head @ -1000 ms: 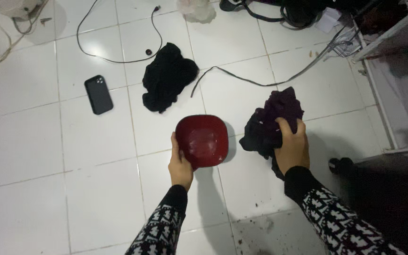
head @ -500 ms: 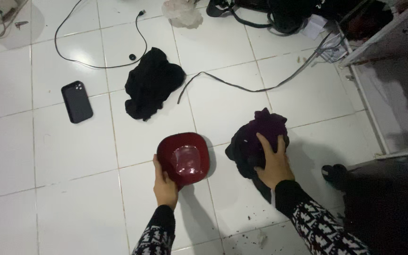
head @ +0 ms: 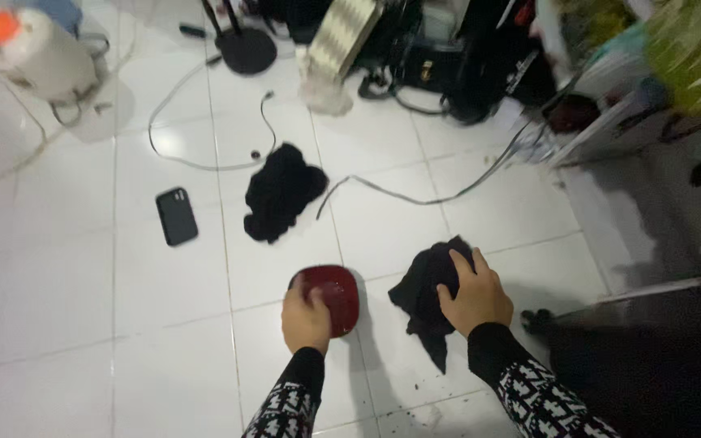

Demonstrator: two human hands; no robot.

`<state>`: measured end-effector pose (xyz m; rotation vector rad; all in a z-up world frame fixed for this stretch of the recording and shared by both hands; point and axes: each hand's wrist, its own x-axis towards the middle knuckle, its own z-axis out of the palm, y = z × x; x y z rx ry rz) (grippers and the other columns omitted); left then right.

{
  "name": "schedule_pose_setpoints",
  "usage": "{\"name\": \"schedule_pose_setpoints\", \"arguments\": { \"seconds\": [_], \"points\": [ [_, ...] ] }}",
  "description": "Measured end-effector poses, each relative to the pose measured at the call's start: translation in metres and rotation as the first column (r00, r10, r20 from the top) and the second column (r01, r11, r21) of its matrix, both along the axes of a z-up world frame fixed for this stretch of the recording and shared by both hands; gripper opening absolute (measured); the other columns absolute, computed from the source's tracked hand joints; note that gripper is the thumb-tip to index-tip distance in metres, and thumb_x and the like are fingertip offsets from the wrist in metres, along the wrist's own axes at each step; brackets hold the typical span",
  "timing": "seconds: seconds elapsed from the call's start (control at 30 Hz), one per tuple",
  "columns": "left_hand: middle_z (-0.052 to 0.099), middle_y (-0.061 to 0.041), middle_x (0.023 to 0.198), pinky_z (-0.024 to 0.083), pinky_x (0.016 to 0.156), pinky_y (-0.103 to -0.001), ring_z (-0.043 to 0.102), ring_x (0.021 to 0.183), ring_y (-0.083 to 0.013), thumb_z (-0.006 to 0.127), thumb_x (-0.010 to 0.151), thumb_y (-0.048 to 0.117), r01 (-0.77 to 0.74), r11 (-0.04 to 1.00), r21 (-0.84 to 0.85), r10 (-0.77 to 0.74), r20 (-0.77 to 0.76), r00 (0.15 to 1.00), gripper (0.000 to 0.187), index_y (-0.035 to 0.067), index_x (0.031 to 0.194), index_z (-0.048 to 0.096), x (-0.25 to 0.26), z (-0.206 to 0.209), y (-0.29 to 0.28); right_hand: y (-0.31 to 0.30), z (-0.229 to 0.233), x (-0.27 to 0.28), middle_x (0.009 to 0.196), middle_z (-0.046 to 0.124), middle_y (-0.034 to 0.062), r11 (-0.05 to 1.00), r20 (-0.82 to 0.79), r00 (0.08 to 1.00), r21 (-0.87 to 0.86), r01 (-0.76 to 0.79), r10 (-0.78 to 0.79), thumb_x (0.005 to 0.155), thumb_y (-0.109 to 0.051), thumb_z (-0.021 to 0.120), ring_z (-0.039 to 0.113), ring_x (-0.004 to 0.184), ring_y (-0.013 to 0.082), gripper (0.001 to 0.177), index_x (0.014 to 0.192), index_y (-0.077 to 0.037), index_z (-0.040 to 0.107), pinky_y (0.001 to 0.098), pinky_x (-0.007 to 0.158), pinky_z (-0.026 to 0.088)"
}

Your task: The person disassembles a standing electric fan. They remove the front grille, then the fan blade, and finally the rear grille, placing each component on a cardboard box.

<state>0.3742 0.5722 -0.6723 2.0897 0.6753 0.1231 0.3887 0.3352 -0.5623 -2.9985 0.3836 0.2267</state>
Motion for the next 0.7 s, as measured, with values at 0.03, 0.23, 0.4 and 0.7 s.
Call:
{"name": "schedule_pose_setpoints", "arguments": {
  "seconds": [0.03, 0.23, 0.4, 0.7],
  "points": [
    [0.063, -0.012, 0.113, 0.046, 0.089, -0.038, 0.06, 0.104, -0.0298, 0.053, 0.085, 0.021, 0.057, 0.997, 0.042, -0.06, 0.055, 0.997, 0.038, 0.009, 0.121, 0.057, 0.008, 0.03, -0.006, -0.004, 0.017, 0.001, 0.141, 0.041, 0.0062, 1.0, 0.111, 0.994, 0.015, -0.02, 0.018, 0.076, -0.036, 0.067, 0.047, 0.123, 0.0256, 0.057, 0.13, -0.028, 0.048, 0.0411, 0.089, 0.051],
    [0.066, -0.008, 0.102, 0.048, 0.082, -0.038, 0.061, 0.097, -0.0283, 0.054, 0.085, 0.019, 0.215, 0.971, 0.104, -0.236, 0.285, 0.929, 0.024, 0.011, 0.103, 0.067, 0.049, 0.208, -0.044, -0.025, 0.152, 0.019, 0.133, 0.051, 0.0018, 0.999, 0.253, 0.967, 0.022, 0.033, -0.038, 0.076, -0.035, 0.064, 0.051, 0.116, 0.0244, 0.044, 0.118, -0.022, 0.06, 0.0397, 0.085, 0.05],
    [0.065, -0.007, 0.101, 0.048, 0.078, -0.038, 0.061, 0.094, -0.027, 0.057, 0.083, 0.019, 0.274, 0.949, 0.153, -0.312, 0.366, 0.877, 0.021, 0.012, 0.101, 0.067, 0.075, 0.334, -0.069, -0.054, 0.273, 0.018, 0.124, 0.059, 0.0042, 1.0, 0.45, 0.893, -0.024, -0.015, 0.024, 0.076, -0.034, 0.064, 0.055, 0.11, 0.0272, 0.039, 0.112, -0.018, 0.065, 0.0408, 0.087, 0.049],
    [0.07, -0.008, 0.088, 0.051, 0.072, -0.029, 0.066, 0.08, -0.0167, 0.06, 0.086, 0.02, 0.492, 0.829, -0.268, -0.231, 0.636, 0.736, 0.022, 0.005, 0.101, 0.067, 0.085, 0.532, -0.14, -0.12, 0.484, -0.014, 0.099, 0.069, 0.0105, 0.949, 0.72, 0.652, 0.315, -0.006, -0.236, 0.081, -0.023, 0.07, 0.063, 0.091, 0.0262, 0.027, 0.104, -0.009, 0.07, 0.0363, 0.082, 0.05]
  ]
}}
